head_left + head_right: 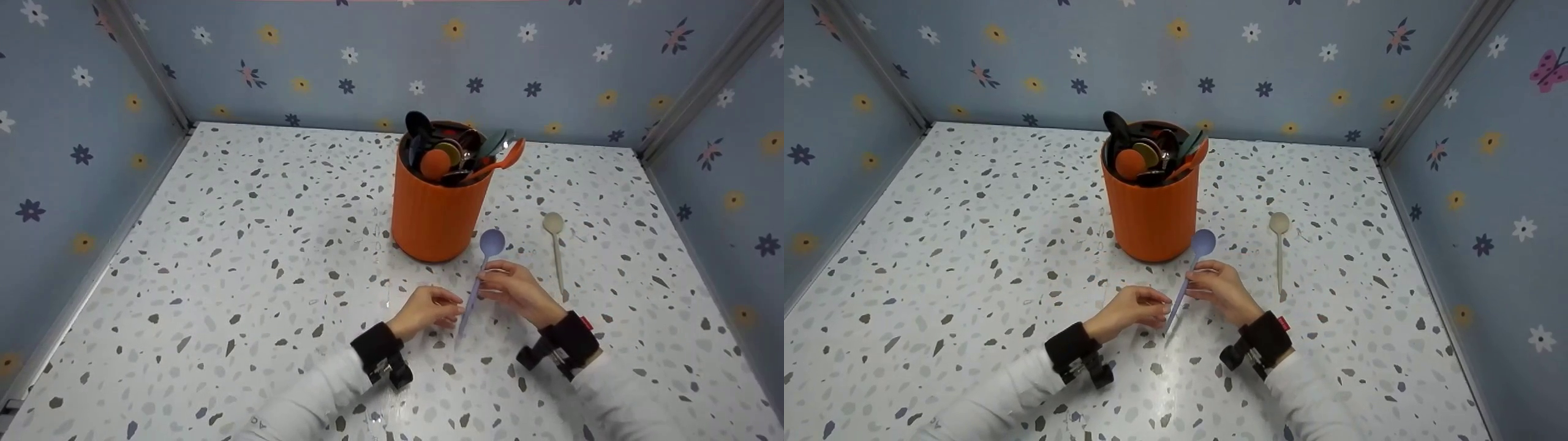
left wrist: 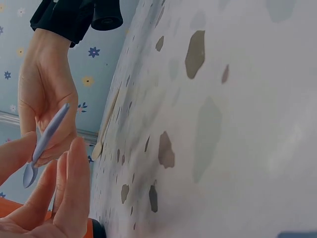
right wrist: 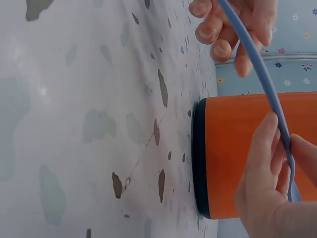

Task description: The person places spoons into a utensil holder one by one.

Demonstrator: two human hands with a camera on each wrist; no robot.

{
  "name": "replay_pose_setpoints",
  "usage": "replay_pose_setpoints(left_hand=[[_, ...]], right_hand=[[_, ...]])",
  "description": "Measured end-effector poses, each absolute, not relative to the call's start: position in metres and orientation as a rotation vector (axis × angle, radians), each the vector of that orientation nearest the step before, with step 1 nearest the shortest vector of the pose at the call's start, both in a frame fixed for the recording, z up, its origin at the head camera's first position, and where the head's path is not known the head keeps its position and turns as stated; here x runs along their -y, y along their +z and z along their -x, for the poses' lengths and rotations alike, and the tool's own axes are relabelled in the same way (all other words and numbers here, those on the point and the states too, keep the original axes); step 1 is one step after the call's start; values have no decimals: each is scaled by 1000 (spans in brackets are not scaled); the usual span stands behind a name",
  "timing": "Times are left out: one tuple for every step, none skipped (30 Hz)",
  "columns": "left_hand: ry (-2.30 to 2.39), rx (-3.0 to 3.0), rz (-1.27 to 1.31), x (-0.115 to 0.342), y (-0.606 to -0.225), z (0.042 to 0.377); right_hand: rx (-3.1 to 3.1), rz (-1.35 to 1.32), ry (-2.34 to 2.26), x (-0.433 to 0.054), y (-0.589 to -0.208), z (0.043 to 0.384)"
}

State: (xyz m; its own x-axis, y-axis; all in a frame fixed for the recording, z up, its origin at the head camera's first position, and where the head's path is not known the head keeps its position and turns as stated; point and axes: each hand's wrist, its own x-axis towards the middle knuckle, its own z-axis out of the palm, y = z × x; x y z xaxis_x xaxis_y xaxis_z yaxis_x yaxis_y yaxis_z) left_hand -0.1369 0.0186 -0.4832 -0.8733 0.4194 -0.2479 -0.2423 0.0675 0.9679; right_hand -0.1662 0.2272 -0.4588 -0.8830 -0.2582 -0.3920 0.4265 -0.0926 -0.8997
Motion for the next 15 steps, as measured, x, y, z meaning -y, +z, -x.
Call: replay_pose_setpoints(left_hand=[[1851,-1885,-174,-19,-484,137],[1845,-1888,-174,-19,-484,136],[1837,-1892,-173,-19,-484,136],[1833,-1895,-171,-19,-485,136],[1830,-1894,-167,-19,-485,136],[1827,-1896,-163,-19,-485,136],[1827,-1895,-159,-19,-486,136],[1827,-1894,-156,-19,-486,136],[1828,-1893,-149,-19,-486,136],[1828,-1892,-143,-19,-486,136],[1827,-1893,-139,-20,-486,136],[1821,-1897,-134,-20,-485,136],[1821,-1897,-133,-20,-486,136],[1816,-1900,-130,-20,-485,135],[1824,-1889,-123,-20,-490,136]], right_hand=[[-1734,-179,-2031,-227,-459,166],[-1731,-178,-2040,-226,-458,165],[-1728,-176,-2049,-225,-458,165],[-1727,-172,-2057,-225,-458,165],[-1724,-170,-2065,-225,-458,164],[-1724,-170,-2073,-224,-458,164],[-1723,-171,-2080,-224,-458,163],[-1724,-172,-2084,-223,-458,163],[-1728,-170,-2085,-223,-458,163],[-1729,-170,-2086,-223,-458,162],[-1731,-173,-2085,-223,-458,162],[-1731,-176,-2086,-223,-458,162],[-1725,-179,-2087,-222,-458,161],[-1719,-181,-2087,-222,-458,161],[-1716,-189,-2085,-222,-458,161]])
